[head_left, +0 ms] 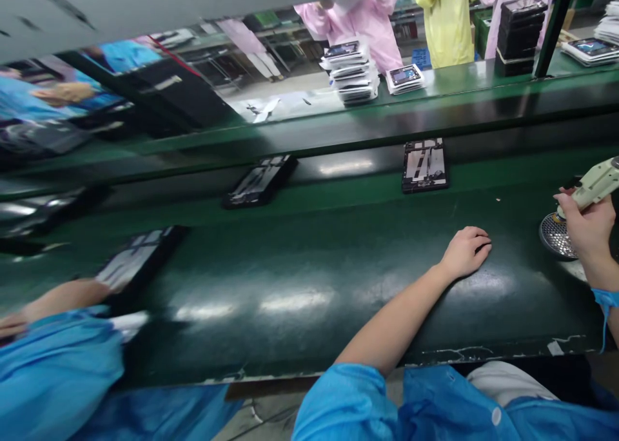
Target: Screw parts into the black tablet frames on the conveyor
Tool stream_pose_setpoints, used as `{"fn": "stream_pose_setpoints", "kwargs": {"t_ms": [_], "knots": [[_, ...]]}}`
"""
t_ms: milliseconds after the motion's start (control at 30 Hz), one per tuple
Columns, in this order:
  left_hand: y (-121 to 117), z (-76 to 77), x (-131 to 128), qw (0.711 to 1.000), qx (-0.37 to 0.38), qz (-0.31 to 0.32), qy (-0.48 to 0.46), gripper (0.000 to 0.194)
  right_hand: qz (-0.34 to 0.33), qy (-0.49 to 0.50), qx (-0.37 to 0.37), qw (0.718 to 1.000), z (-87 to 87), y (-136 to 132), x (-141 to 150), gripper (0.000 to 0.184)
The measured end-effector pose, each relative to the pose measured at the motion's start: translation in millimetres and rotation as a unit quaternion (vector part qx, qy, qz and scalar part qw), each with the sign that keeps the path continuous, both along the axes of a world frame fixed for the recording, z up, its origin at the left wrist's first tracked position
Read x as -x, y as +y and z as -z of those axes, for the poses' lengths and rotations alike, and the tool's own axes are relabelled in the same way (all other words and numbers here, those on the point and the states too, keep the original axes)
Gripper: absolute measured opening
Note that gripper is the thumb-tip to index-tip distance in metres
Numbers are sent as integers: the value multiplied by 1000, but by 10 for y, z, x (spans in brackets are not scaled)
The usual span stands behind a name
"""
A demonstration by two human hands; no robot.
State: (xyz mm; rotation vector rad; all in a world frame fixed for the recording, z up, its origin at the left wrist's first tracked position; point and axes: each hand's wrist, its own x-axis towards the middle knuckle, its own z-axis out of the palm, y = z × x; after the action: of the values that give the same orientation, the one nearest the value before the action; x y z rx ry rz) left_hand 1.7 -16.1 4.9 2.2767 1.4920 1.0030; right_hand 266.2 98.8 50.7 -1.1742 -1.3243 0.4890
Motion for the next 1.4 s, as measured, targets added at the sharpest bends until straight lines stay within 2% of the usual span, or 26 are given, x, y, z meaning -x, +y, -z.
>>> {"fn": "stream_pose_setpoints", "kwargs": {"t_ms": [567, 867, 1067, 1400], "knots": [[-13, -1, 10, 1000, 14, 0, -3, 19, -8, -8, 13, 1000, -13, -35, 35, 44], [-11, 31, 34, 1000, 1, 2, -2, 18, 3, -8, 34, 999, -136, -115, 104, 43], [-11, 18, 23, 1000, 5, 6, -4, 19, -22, 10, 17, 1000, -62, -75, 62, 43], [-5, -8, 1, 1000, 15, 5, -2, 20, -17, 10, 13, 1000, 1, -28, 28, 42]]}}
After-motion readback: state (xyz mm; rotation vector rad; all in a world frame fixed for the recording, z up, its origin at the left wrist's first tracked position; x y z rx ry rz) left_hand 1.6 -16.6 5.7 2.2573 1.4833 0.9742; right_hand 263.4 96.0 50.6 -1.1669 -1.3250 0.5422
